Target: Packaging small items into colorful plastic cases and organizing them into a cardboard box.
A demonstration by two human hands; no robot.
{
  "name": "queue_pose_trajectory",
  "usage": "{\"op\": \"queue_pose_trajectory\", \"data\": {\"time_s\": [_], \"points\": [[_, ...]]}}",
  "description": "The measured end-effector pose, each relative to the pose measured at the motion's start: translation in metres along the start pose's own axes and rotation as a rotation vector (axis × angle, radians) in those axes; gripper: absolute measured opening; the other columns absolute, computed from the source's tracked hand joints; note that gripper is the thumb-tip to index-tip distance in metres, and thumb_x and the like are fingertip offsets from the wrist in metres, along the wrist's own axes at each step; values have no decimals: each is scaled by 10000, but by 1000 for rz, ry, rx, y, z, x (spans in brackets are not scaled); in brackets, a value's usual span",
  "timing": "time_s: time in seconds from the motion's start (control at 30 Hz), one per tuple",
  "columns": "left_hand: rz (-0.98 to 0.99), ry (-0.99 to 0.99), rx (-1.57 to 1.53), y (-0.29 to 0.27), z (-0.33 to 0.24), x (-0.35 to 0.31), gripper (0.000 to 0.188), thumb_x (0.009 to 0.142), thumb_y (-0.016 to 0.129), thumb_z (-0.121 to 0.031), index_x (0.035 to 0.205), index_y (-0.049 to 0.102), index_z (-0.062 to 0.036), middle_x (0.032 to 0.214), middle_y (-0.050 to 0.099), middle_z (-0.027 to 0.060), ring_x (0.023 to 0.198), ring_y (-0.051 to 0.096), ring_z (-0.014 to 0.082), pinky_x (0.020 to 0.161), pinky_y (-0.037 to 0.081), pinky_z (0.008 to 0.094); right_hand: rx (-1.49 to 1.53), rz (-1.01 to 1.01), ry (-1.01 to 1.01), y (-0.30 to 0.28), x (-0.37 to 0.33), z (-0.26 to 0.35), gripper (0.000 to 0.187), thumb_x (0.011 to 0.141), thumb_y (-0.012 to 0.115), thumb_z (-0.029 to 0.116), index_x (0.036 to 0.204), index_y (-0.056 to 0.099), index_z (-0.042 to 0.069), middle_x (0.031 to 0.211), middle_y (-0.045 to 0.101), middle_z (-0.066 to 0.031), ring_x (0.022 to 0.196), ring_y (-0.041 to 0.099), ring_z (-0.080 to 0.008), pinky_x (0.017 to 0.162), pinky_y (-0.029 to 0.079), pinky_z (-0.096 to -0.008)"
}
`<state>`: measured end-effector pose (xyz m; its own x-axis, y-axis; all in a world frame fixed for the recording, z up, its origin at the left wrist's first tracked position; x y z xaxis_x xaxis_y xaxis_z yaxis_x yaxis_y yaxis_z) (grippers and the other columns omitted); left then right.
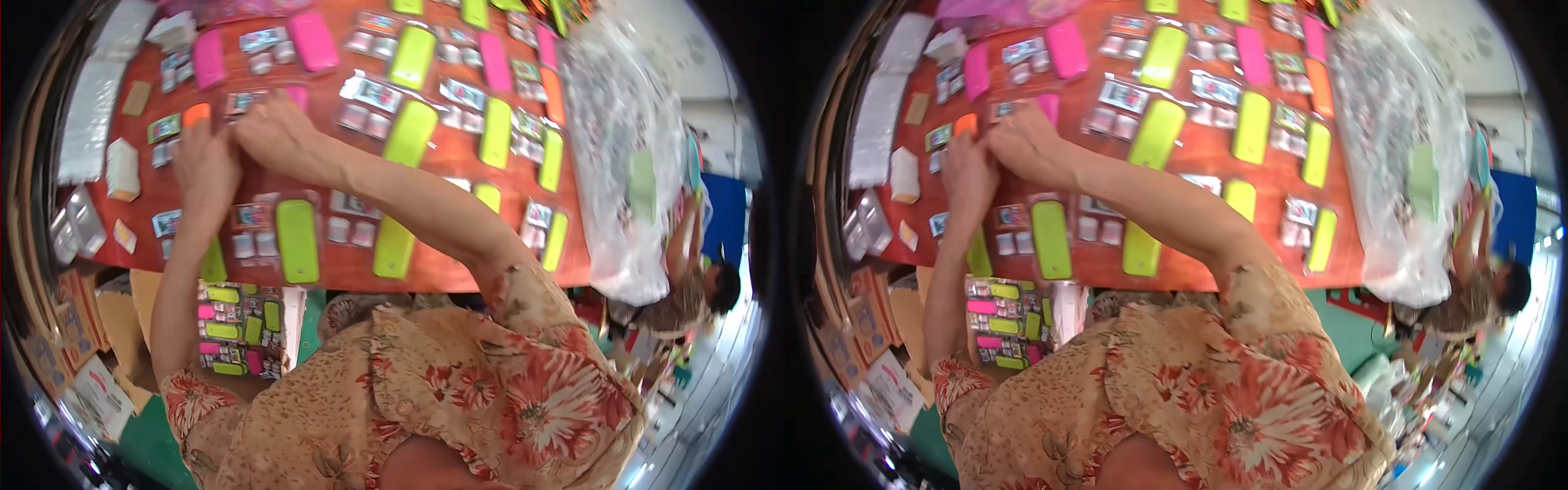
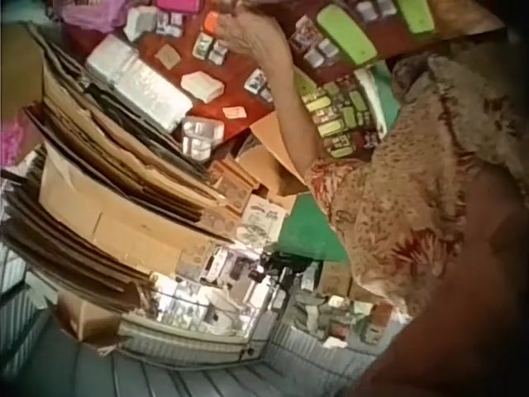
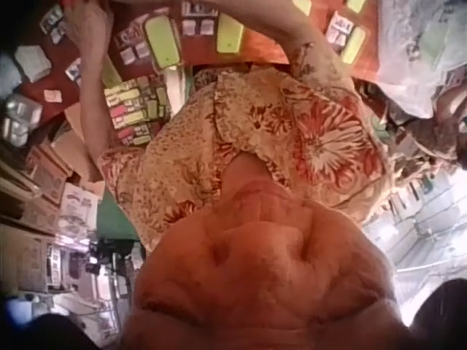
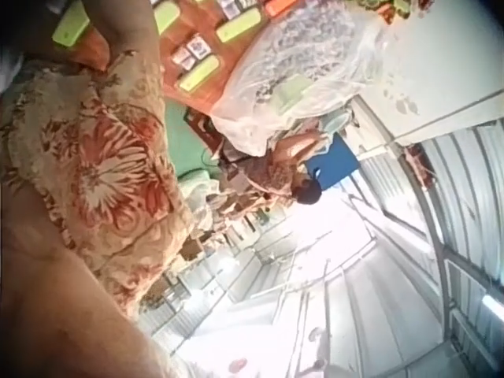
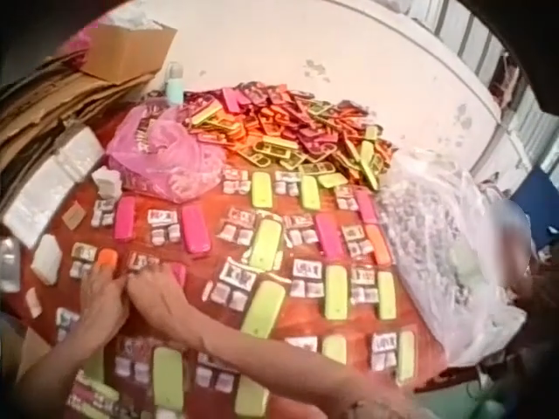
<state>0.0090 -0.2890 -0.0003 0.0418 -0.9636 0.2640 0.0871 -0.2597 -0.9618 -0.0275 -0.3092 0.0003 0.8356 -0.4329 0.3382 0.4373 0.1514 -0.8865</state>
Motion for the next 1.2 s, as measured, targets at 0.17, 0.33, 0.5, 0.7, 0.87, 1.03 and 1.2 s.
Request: {"op": "queue_pose_trajectory", "data": {"time_s": [0.17,0.33,0.5,0.7,0.87,1.03,1.2], "points": [[-4,-26,-3,2,8,10,116,731,564,-203,772,587,-97,775,536,101,745,528,282,600,410,411,283,-238,51,-62,-36,-7,108,664,540,80,740,570,10,748,565,-177,729,552,-315,622,448,-386],[84,-121,32,11,23,11,121,778,509,-179,860,553,-101,816,557,93,740,547,291,598,423,407,58,-324,345,-154,-172,-48,215,679,554,-5,892,551,26,805,551,-116,768,538,-276,645,443,-359],[-249,13,39,-57,-35,-7,216,781,491,-156,981,531,-86,875,539,115,789,535,284,652,421,384,-522,-284,992,-212,-385,-125,267,766,540,183,995,513,49,890,541,-151,806,525,-332,670,424,-407],[-173,338,-192,-77,-199,-62,266,726,503,-91,989,523,-55,1015,513,95,1020,433,290,795,339,457,-228,-314,1103,-195,-444,-145,290,771,502,290,849,580,21,770,590,-162,740,560,-324,648,426,-390],[32,319,-162,-36,-262,-84,356,744,550,-189,1050,481,-21,1091,471,142,1154,322,316,877,249,556,98,-376,1149,-174,-434,-153,266,759,508,257,803,560,0,735,577,-185,712,561,-334,622,421,-412],[18,238,-182,-34,-271,-92,319,759,526,-158,1048,488,-29,1080,486,142,1113,364,338,901,223,553,411,-635,1048,-176,-451,-165,209,775,513,163,788,534,-45,676,569,-158,621,563,-211,577,424,-316],[-54,129,-581,-42,-262,-85,184,763,464,-66,934,492,-2,946,523,153,962,462,322,845,315,471,936,-762,1034,-160,-440,-169,130,810,498,132,747,503,18,606,502,-2,506,435,-47,419,324,-195]]}}
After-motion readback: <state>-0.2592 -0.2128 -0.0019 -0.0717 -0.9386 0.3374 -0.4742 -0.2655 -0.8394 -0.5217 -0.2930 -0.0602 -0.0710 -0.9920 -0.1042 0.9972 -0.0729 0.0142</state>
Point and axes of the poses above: each hand's wrist, its own x-axis towards the middle knuckle, its own y-axis out of the palm, z = x × y, the point moved 10 cm from there along x, towards the middle knuckle
